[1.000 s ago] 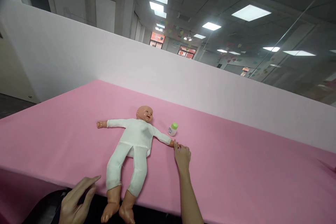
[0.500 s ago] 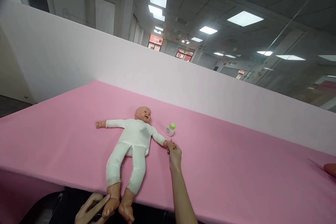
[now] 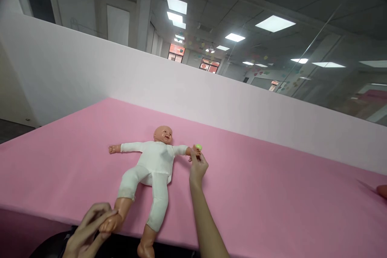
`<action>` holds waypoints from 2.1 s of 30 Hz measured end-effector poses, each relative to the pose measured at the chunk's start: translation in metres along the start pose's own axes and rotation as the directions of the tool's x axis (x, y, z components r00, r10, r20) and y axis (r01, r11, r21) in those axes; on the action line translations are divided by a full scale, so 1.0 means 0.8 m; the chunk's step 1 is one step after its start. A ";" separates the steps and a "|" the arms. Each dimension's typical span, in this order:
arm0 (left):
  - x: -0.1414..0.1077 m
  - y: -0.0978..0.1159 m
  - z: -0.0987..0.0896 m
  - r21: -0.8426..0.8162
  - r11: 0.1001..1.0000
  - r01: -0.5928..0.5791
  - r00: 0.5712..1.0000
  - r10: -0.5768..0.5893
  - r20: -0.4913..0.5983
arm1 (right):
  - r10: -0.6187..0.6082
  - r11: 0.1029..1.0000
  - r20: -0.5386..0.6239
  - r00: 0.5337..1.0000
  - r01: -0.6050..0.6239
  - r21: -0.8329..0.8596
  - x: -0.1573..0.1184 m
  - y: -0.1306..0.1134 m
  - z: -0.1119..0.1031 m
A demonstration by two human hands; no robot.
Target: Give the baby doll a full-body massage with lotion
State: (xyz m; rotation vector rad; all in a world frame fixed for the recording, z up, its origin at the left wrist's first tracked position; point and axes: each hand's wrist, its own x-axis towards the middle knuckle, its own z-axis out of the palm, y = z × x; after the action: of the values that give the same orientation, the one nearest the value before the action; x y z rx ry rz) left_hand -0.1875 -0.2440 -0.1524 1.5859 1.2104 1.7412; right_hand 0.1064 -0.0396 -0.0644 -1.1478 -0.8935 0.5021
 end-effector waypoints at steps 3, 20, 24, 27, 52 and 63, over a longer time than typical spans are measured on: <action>0.069 0.015 -0.015 -0.075 0.997 0.024 0.979 -0.008 0.203 | -0.139 0.982 0.206 0.969 0.162 -0.098 -0.009 -0.022 0.037; 0.196 -0.031 0.024 -0.232 0.921 0.314 0.917 -0.231 0.325 | -0.072 0.976 0.361 0.930 0.141 -0.168 0.012 -0.016 0.094; 0.150 -0.031 -0.036 -0.115 0.944 0.308 0.932 -0.275 0.237 | 0.110 0.993 0.133 0.985 -0.104 -0.054 0.052 0.000 0.042; 0.108 -0.031 -0.080 -0.057 0.941 0.333 0.928 -0.316 0.196 | 0.292 0.949 -0.047 0.955 -0.283 0.137 0.068 0.029 -0.003; 0.190 -0.023 0.058 -0.322 0.888 0.328 0.862 -0.142 0.486 | 0.028 0.993 0.468 0.883 0.030 -0.116 -0.024 -0.019 0.104; 0.140 -0.022 -0.024 -0.172 0.930 0.323 0.926 -0.274 0.260 | 0.223 0.973 0.123 0.967 -0.228 0.030 0.065 0.001 0.025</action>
State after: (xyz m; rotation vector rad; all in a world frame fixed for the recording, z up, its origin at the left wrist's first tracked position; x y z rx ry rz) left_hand -0.2321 -0.1484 -0.1072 1.3529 1.0507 1.3954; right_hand 0.1195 0.0107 -0.0442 -1.1956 -0.8537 0.7794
